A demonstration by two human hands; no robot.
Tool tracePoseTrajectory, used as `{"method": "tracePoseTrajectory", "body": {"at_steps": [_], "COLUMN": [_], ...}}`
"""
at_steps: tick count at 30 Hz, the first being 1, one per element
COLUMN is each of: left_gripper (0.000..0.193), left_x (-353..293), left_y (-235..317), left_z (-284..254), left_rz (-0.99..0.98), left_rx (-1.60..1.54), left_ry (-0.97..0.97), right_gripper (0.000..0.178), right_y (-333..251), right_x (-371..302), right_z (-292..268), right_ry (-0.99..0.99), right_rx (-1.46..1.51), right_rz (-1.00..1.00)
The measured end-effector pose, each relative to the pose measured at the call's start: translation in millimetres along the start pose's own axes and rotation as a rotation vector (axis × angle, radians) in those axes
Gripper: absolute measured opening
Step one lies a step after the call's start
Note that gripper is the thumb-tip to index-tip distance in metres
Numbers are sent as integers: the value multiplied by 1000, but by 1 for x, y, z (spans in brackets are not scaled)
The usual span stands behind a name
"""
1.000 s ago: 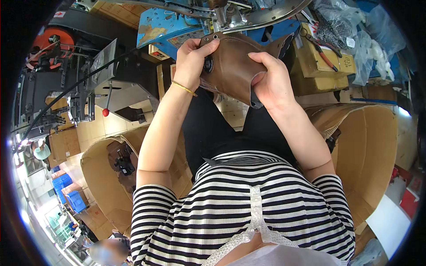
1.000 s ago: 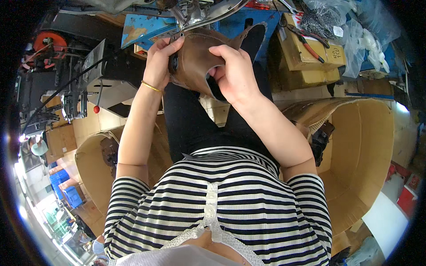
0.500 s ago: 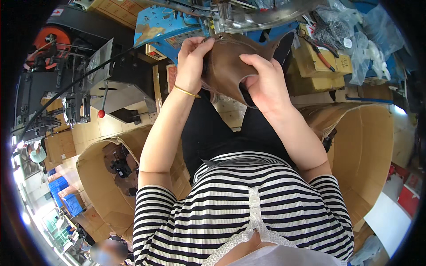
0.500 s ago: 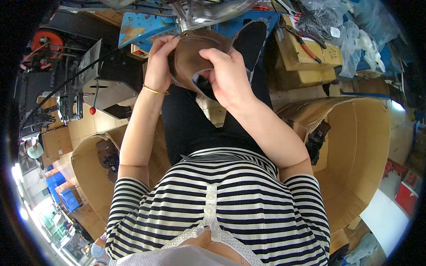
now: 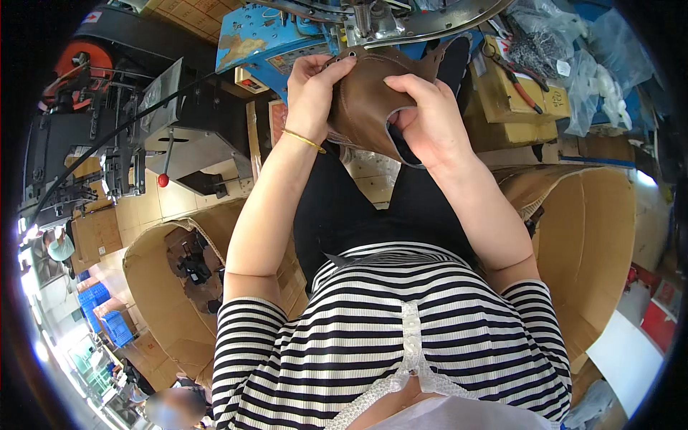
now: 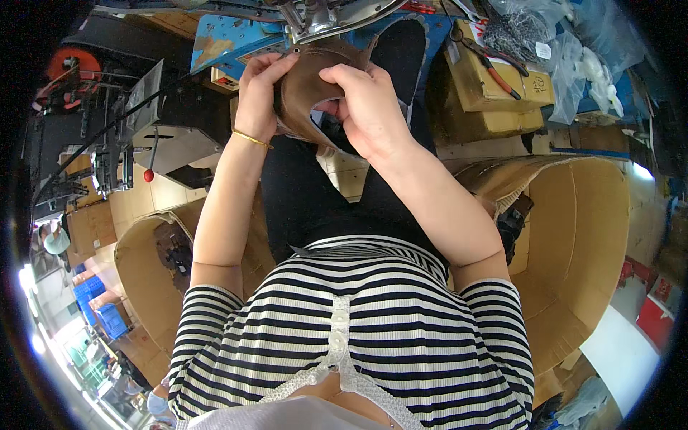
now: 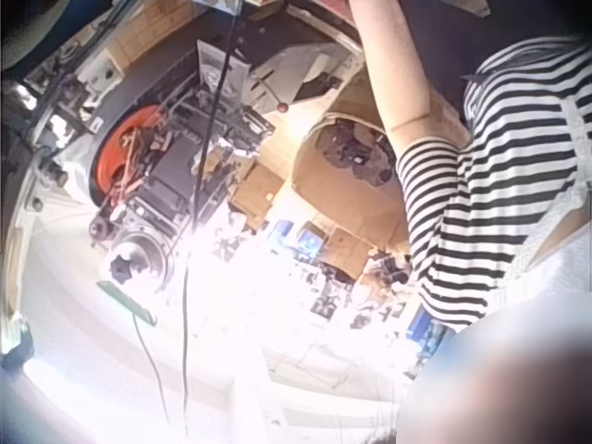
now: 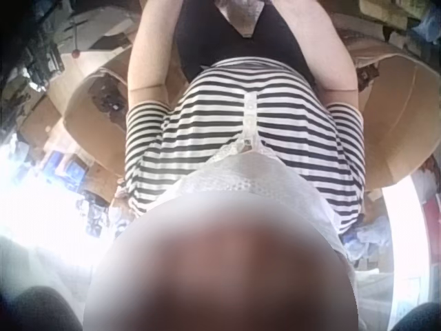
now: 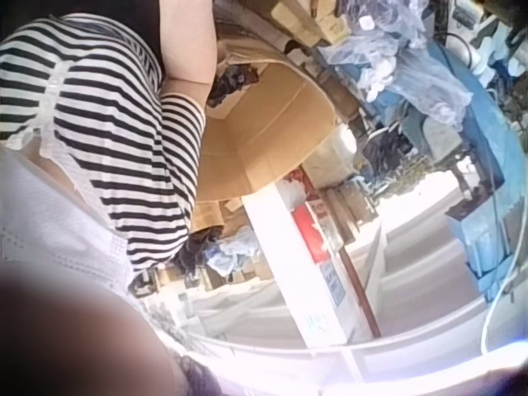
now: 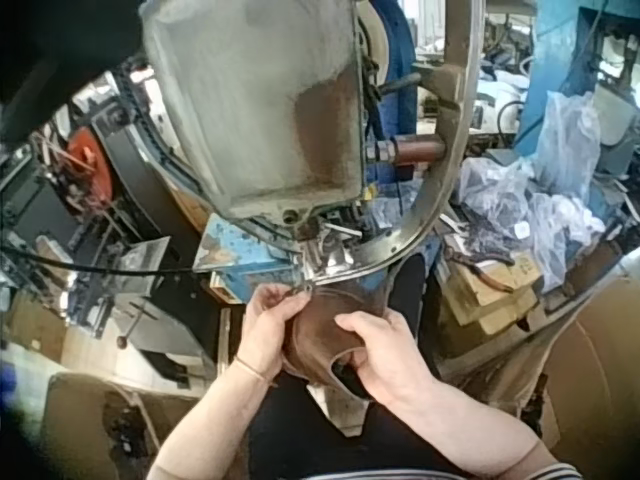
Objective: Inspecting and preparing leather shoe uppers at a stitching workstation.
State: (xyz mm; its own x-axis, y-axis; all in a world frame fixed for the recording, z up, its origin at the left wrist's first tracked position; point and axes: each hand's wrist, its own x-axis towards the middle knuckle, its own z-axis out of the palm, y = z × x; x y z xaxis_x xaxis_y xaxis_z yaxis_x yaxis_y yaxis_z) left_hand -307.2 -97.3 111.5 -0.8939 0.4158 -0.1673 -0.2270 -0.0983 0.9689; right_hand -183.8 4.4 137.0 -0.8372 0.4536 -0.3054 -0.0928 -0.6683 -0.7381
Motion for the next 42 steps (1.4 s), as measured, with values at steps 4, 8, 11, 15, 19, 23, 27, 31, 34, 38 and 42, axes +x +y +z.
{"method": "tracePoseTrajectory", "body": {"at_steps": [4,8,11,15,19,23,27,31,34,38,42], "left_gripper": [39,42,40,30,25,16,11,8,6,6,6], "left_x": [0,3,2,-5,-3,3,10,21,16,19,21], "left_y": [-1,-5,-9,-13,4,16,11,7,2,-5,5], "left_z": [2,0,-1,-6,-12,-20,-15,-14,-11,-17,-8], "left_rz": [-4,10,2,555,567,54,112,23,17,117,55], "left_rx": [-32,-48,-54,416,583,211,138,31,-18,-24,-136], "left_ry": [3,4,17,98,-182,-430,-381,-327,-273,-309,-295], "right_gripper": [20,20,21,23,26,27,27,27,26,30,31], "right_y": [0,0,1,5,16,21,21,17,20,27,26], "right_x": [0,1,-3,-26,-29,-30,-15,-8,-2,-9,3], "right_z": [1,2,4,13,10,14,13,20,19,20,20], "right_ry": [-8,5,19,26,4,-23,-79,-61,-27,-30,-62], "right_rx": [1,9,8,-19,68,18,9,-12,-87,-44,-38], "right_rz": [-8,-2,-16,-58,-61,-103,-156,-96,-106,-161,-197]}}
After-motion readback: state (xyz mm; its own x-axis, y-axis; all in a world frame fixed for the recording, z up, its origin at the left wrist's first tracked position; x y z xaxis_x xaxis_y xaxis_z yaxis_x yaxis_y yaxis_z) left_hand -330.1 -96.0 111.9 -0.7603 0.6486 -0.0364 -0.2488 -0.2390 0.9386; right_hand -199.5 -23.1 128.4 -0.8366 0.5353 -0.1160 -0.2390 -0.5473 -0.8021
